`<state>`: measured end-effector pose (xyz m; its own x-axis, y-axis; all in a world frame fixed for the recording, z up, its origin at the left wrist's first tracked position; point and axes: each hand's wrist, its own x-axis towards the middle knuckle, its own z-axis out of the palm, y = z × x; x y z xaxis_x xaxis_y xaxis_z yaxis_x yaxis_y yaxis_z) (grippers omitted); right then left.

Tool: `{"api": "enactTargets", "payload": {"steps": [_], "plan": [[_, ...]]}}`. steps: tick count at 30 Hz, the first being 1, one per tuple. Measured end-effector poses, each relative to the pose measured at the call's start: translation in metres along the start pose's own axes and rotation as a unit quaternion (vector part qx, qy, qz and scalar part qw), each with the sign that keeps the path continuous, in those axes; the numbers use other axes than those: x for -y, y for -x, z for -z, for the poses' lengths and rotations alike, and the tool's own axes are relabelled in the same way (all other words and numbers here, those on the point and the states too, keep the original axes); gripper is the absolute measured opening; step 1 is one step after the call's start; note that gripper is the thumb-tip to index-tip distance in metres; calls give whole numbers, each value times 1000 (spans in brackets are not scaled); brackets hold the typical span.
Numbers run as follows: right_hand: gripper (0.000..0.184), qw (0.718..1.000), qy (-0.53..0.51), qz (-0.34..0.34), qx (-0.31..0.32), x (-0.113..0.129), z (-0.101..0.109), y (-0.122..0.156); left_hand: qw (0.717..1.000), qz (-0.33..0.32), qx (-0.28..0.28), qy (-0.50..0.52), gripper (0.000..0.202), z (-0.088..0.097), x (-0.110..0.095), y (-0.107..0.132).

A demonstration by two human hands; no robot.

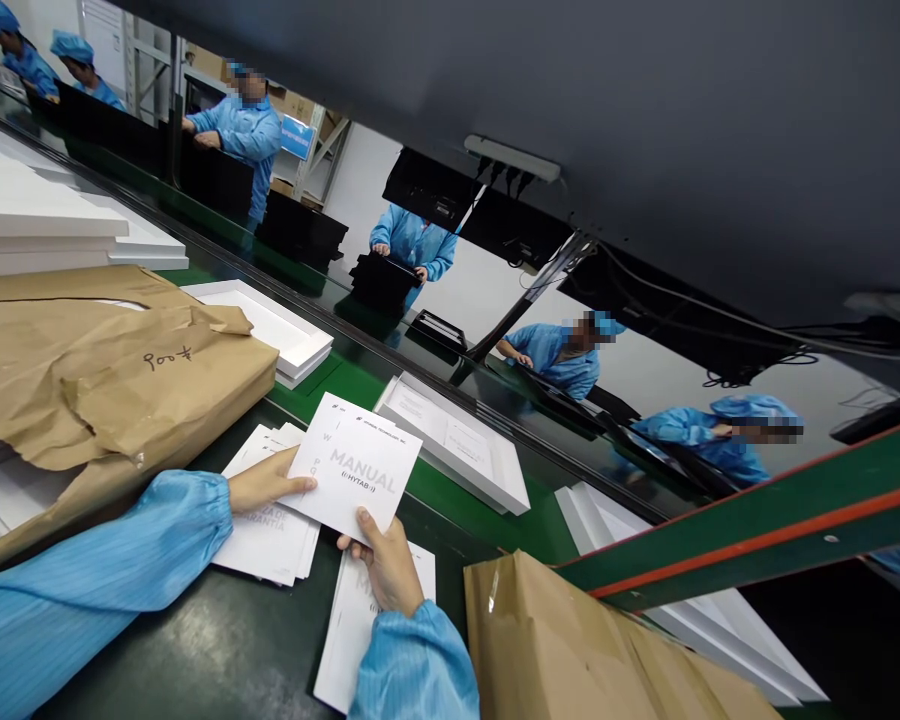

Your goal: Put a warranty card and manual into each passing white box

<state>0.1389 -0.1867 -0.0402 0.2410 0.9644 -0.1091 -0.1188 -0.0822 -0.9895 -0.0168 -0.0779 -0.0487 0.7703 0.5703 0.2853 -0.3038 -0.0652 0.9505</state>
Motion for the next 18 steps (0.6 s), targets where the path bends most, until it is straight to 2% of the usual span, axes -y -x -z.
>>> {"api": "enactTargets", "payload": {"steps": [18], "plan": [[36, 1000, 9, -7, -17, -1, -2, 0, 1000, -7, -13, -18, 46, 0, 3, 0]]}}
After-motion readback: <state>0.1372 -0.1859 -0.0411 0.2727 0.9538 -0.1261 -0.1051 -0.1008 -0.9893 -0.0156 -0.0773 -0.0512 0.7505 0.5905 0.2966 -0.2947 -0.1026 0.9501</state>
